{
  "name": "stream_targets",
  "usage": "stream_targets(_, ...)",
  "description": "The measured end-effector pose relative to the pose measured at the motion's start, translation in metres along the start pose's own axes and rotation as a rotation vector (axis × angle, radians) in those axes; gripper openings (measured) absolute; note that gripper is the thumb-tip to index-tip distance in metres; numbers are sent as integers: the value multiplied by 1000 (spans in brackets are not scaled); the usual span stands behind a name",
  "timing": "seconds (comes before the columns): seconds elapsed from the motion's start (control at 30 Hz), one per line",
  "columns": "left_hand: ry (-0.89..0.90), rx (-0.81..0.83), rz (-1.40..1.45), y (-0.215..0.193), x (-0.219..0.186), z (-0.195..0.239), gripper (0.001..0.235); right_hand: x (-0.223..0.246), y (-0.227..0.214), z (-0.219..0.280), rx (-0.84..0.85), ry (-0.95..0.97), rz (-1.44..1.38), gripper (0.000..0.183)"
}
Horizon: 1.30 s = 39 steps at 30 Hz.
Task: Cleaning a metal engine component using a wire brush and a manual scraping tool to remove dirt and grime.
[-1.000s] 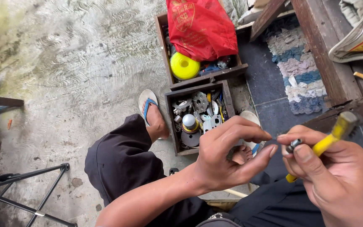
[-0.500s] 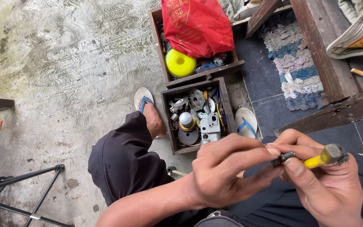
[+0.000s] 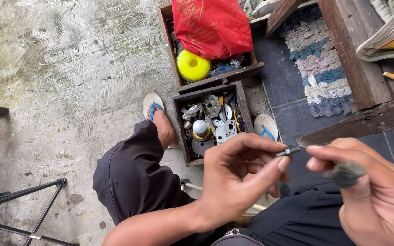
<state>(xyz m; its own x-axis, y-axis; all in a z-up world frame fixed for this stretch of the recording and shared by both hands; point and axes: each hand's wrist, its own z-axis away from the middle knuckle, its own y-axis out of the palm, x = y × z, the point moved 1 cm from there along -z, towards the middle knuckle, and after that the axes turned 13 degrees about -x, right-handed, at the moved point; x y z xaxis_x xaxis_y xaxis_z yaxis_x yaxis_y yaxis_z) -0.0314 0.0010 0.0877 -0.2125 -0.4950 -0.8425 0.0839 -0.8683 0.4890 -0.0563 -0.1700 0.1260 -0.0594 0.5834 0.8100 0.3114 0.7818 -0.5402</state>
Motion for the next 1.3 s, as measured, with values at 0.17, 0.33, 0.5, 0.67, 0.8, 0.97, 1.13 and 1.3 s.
stream_targets(0.17,-76,31,76,-6,-6,-3,17,-26,3,7,-63,-188,24,20)
stream_targets(0.33,-44,-11,109,-10,-10,0,14,-19,12,4,-109,-289,103,16)
stream_targets(0.5,-80,-80,164,-16,-12,-4,13,-52,-1,17,-158,-109,26,22)
stream_targets(0.67,-64,-49,145,-12,-7,1,15,-15,14,3,-47,-169,96,18)
stream_targets(0.8,-120,-158,134,-15,0,-8,16,-13,20,-1,-77,-142,29,18)
stream_targets(0.97,-110,-150,104,-14,0,-8,18,-11,25,0,-4,-115,136,19)
stream_targets(1.13,12,-172,60,-15,-1,-16,14,-12,28,1,-34,-197,136,17)
stream_targets(1.3,0,-150,56,-15,8,-17,16,-20,30,1,13,-157,168,24)
